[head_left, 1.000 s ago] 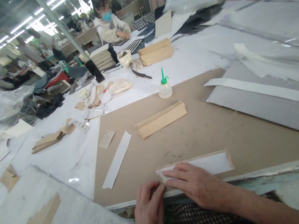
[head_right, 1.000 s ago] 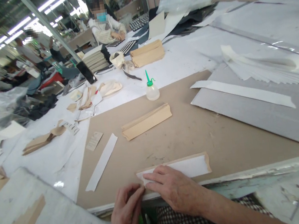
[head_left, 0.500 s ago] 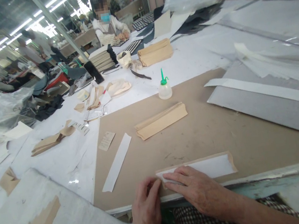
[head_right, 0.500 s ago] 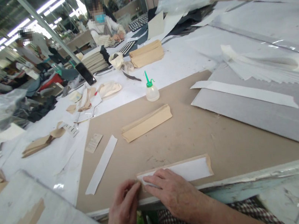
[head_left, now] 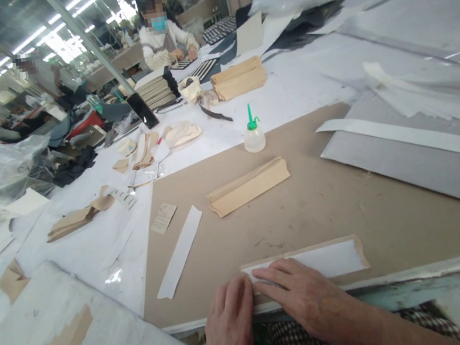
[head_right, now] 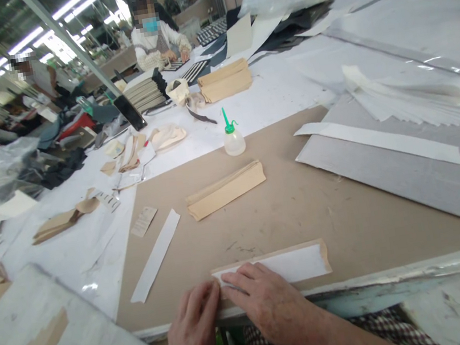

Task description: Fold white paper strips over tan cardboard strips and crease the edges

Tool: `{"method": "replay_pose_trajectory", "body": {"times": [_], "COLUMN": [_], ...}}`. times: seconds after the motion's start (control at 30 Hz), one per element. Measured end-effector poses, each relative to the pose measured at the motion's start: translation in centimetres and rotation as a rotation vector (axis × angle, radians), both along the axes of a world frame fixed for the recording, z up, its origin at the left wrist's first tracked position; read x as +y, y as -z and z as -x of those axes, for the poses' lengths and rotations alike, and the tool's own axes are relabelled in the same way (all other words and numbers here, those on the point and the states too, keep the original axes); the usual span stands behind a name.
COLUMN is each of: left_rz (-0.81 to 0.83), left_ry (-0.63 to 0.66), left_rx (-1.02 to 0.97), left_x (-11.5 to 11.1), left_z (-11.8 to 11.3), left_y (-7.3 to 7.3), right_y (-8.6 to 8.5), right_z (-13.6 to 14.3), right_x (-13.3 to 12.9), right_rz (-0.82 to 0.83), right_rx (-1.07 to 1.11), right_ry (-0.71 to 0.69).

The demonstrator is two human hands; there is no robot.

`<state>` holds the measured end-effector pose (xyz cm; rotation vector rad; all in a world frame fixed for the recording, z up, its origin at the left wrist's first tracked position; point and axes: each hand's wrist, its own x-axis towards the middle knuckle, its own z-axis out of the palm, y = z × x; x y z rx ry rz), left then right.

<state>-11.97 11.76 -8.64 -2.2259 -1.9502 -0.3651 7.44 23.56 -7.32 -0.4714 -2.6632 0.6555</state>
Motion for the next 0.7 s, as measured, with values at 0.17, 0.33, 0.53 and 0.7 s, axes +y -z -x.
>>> {"method": "replay_pose_trajectory", "body": {"times": [0.17,0.33,0.53,0.7], "left_rz": [0.026,-0.032,-0.08,-0.082], "left_ry": [-0.039,-0.24,-0.306,-0.253], "left_rx": [-0.212,-0.523,-0.569,-0.505], "left_x": [0.4,1.9,2.9,2.9], "left_z": [0.1,0.0,-0.6,-0.6], "left_y": [-0.5,-1.2,-1.0,-0.9], "right_y": [0.8,1.2,1.5,1.6], "right_z": [1.2,1.4,1.3,1.3], "right_x": [-0.8,-1.1,-1.2,-1.2], "right_rz": [-0.066,-0.109,-0.08,-0.075], "right_rx": [-0.011,0.015,0.04,0.04], "right_ry": [0.101,0.121,0.13,0.125]}}
